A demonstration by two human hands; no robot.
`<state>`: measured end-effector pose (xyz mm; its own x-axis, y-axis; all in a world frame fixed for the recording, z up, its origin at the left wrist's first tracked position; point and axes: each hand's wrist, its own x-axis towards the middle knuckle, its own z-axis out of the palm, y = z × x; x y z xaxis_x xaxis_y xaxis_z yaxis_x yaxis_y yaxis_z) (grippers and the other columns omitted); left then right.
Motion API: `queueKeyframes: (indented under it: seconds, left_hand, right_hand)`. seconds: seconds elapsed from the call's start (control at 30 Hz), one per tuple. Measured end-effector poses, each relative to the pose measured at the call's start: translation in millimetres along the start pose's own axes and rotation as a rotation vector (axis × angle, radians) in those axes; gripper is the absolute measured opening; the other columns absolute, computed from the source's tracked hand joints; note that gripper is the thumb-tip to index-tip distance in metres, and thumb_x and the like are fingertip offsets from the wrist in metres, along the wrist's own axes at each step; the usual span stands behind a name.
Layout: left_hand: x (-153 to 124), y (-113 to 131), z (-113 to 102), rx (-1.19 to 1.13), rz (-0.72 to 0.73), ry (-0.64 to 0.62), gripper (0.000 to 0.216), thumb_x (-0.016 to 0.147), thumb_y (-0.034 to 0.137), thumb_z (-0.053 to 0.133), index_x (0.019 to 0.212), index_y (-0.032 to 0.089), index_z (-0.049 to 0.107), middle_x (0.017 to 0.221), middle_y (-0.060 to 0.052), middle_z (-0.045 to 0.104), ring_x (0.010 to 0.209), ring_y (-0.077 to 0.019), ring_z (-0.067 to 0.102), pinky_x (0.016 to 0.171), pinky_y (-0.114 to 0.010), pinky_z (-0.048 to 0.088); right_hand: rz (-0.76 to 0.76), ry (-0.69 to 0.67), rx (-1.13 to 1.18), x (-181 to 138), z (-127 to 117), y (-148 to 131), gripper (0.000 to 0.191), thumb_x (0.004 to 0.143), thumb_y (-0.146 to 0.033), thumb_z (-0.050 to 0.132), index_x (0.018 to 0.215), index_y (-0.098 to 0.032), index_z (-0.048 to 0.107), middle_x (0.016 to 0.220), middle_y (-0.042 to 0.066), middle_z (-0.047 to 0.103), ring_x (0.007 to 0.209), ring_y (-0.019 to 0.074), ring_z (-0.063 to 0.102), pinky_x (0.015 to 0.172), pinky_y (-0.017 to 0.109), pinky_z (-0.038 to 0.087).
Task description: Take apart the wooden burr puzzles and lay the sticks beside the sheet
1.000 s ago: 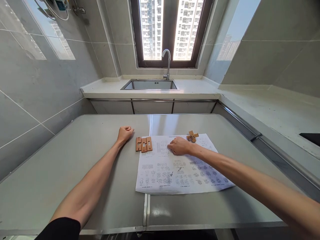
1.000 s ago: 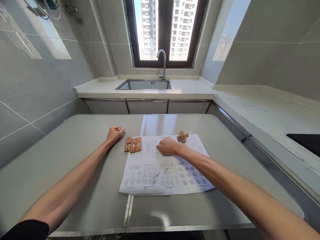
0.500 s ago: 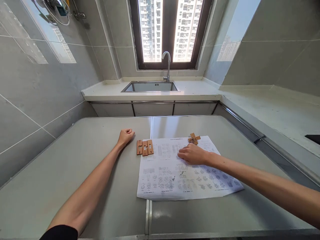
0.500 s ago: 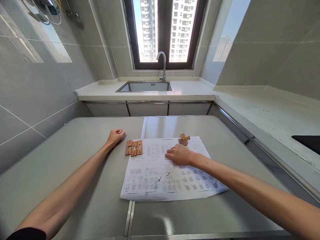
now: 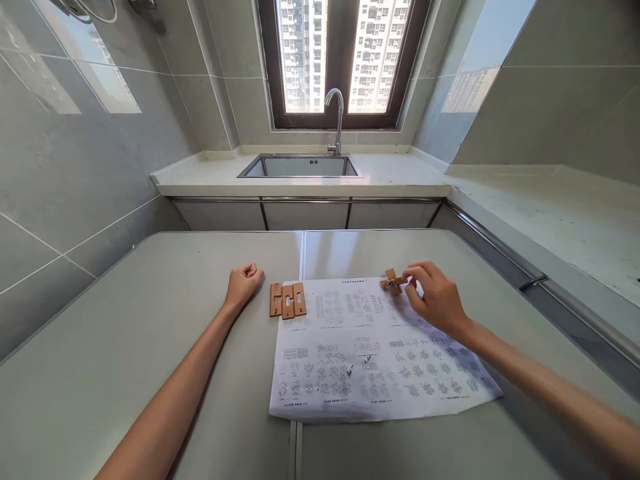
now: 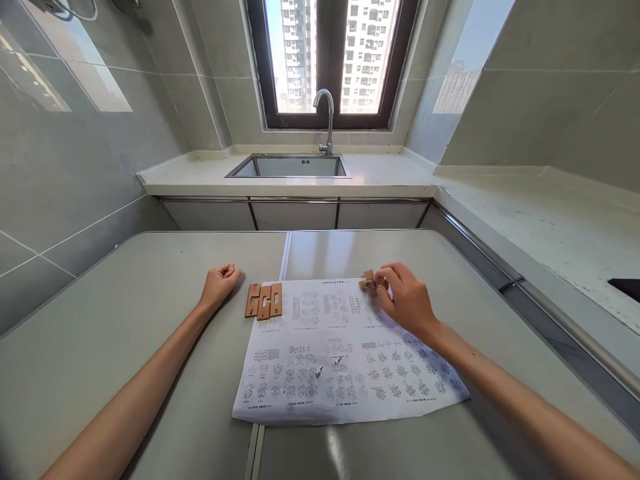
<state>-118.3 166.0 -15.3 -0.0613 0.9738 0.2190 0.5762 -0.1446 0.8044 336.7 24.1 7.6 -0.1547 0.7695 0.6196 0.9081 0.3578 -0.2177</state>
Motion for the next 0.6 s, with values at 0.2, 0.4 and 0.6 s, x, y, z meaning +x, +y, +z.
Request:
queueKeyframes:
  seconds: [0.2,0.4,0.6]
  left_hand:
    - [-18,11,-3,-0.02,0.045,0.04,0.042,0.083,0.026,0.062,0.06,0.021,0.027,0.059,0.006,0.027,0.056,-0.01,0.029,0.056,-0.026,0.026]
    - [-25,22,-3,-0.003,0.04,0.028,0.042,0.08,0.035,0.06,0.063,0.023,0.024,0.061,0.006,0.027,0.059,-0.0112,0.026,0.058,-0.026,0.025]
    - [-35,34,-7,0.016,0.044,0.05,0.042,0.083,0.037,0.058,0.064,0.023,0.024,0.062,0.007,0.026,0.06,-0.0107,0.027,0.059,-0.024,0.027]
  right_hand:
    - [0.436,0.164,0.187,-16,28,6,0.033,0.097,-0.038,0.059,0.125,-0.022,0.058,0.129,0.016,0.053,0.11,0.032,0.06,0.075,0.042,0.055]
    - [0.538,0.087,0.274,-22,48,2,0.042,0.101,-0.056,0.056,0.124,-0.021,0.066,0.123,0.015,0.059,0.104,0.029,0.064,0.085,0.044,0.054]
    - [0.695,-0.005,0.359,-17,47,-6,0.048,0.102,-0.064,0.051,0.109,-0.021,0.071,0.093,0.008,0.073,0.079,0.024,0.065,0.073,0.036,0.049]
